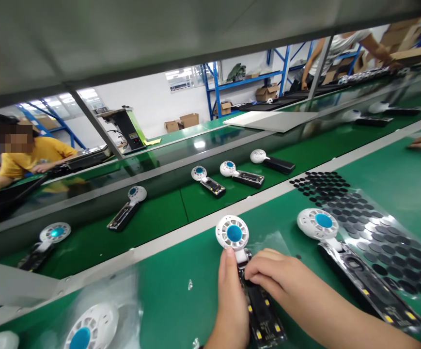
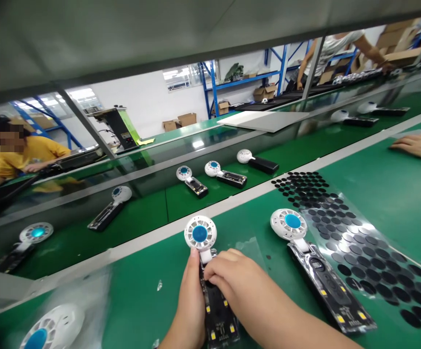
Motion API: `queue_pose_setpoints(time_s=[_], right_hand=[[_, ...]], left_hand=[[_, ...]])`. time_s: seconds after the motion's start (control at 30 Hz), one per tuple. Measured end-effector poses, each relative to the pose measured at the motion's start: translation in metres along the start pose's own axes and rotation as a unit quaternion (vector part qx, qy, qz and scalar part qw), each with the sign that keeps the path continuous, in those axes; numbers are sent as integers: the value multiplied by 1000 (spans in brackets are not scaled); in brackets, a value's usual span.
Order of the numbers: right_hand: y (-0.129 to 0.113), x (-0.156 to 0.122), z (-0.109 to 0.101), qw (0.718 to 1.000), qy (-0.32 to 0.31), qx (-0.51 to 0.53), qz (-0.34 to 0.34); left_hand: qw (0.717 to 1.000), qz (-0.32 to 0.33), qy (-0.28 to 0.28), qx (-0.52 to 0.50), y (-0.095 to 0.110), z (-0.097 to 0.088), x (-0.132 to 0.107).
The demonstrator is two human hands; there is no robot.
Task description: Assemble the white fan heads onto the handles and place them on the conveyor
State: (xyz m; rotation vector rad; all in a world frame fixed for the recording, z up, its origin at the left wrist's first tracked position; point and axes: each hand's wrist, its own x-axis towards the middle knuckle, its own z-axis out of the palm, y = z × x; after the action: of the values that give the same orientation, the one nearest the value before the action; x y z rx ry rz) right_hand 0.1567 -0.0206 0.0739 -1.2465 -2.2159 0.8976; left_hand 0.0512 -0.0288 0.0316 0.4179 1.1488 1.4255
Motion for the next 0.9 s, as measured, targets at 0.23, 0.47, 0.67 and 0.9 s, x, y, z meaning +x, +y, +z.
queue_pose_setpoints(time_s=[0.23,0.47,0.67,0.9], right_hand=[[1,-1,3,1000,2,-7,3],[3,-7,7,997,43,-43,-56],[4,-7,10,993,83,-38,-76],[17,-7,22,984,58,128,107]], left_hand=[[1000,-6,-3,7,-1,0,1],[1000,-14,-12,-14,-4,-2,2],[1000,-11,-17,-12,-3,-3,0],[999,-27,-39,-9,-1,-5,-3]])
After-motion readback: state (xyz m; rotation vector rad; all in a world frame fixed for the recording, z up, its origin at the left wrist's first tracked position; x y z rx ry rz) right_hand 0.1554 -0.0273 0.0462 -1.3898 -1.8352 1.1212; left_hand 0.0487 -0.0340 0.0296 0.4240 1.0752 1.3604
